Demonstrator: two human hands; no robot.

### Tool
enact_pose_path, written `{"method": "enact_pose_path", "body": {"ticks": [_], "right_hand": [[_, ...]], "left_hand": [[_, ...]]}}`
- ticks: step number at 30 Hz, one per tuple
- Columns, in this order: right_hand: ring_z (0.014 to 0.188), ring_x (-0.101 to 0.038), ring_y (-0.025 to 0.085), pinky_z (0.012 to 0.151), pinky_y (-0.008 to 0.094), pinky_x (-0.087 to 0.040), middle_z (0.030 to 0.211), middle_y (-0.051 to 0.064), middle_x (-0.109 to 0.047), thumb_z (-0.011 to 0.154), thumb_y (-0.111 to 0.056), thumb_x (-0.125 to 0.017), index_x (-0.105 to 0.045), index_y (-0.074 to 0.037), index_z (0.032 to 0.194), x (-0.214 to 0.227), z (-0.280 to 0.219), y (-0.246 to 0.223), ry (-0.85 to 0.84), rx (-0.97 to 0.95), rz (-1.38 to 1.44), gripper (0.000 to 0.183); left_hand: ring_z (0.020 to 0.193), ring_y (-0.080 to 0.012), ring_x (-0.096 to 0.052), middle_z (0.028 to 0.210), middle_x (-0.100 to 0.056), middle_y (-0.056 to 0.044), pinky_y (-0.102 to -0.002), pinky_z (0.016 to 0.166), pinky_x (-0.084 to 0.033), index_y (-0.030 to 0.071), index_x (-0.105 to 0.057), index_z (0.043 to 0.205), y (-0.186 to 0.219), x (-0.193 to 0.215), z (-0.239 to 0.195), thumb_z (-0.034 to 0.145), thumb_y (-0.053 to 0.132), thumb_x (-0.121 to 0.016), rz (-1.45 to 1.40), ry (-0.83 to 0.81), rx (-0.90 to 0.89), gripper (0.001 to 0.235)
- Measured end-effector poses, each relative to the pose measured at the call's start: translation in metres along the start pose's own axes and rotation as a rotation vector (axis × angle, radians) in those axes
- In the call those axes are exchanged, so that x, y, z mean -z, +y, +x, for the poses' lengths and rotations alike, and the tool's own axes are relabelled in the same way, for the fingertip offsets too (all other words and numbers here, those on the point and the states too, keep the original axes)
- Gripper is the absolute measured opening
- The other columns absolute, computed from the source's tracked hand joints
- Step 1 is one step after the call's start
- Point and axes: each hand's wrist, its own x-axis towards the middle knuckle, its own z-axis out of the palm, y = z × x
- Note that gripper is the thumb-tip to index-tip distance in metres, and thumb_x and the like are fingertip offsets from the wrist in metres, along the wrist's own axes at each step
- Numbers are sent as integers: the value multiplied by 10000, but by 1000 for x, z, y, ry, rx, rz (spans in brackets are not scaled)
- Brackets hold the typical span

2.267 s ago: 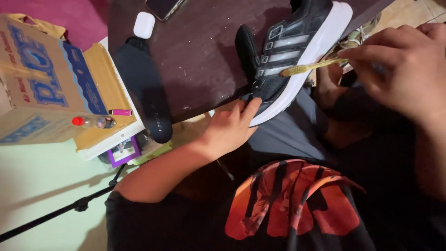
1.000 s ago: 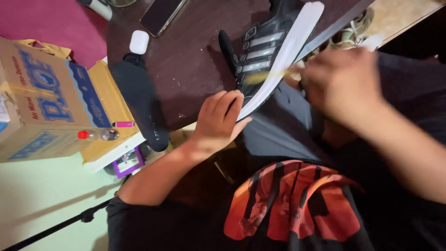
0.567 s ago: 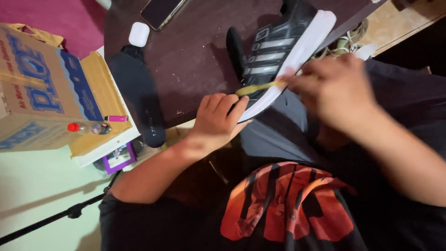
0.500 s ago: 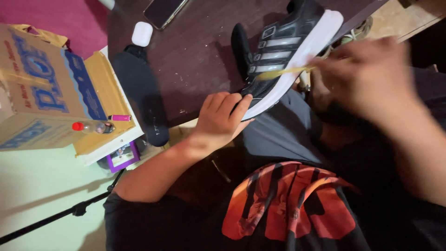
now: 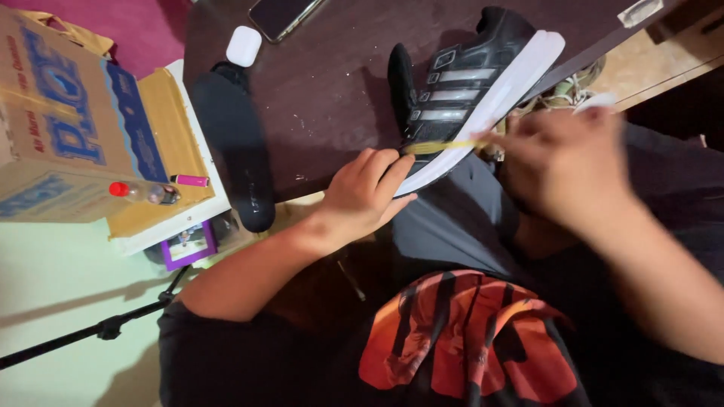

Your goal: The person scrubs a black and white sneaker using a yellow toothbrush. They hold the shoe on their lap and clean the white sole, the black upper, and the interior lining. The person rotates the shoe to access different areas while scrubbing.

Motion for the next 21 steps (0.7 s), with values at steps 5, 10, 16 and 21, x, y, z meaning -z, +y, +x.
{"method": "enact_pose_path", "body": {"ticks": [5, 10, 16, 21], "right_hand": [[963, -688, 192, 983, 391, -446, 1114, -90, -722, 1122, -416, -868, -882, -439, 1322, 12, -15, 22, 64, -55, -107, 202], [974, -651, 169, 890, 433, -367, 1078, -89, -678, 1021, -382, -805, -785, -382, 1366, 16, 3, -5, -6, 67, 35, 345], [816, -630, 273, 745, 402, -483, 1017, 45, -696, 1142, -160, -861, -849, -227, 1186, 17, 3, 14, 11, 33, 203, 81], [651, -590, 262, 580, 411, -407, 868, 69, -658, 1110, -170, -844, -770, -142, 975, 7, 0, 11, 13, 140, 339, 157]], "left_hand": [[895, -298, -568, 1155, -549, -118, -415, 745, -572, 25, -613, 1287, 1, -1, -4, 858, 274, -926, -49, -37, 44, 586], [902, -293, -562, 1126, -547, -124, -393, 758, -542, 35, -598, 1222, 6, 5, 2, 787, 227, -944, -81, -8, 59, 588], [963, -264, -568, 1165, -555, -91, -388, 750, -556, 81, -581, 1240, 11, 10, 5, 742, 299, -949, 36, -21, 44, 656], [1060, -224, -596, 1226, -631, -39, -337, 832, -527, 156, -656, 1189, 23, 23, 14, 1011, 104, -648, 239, 121, -68, 186]]}}
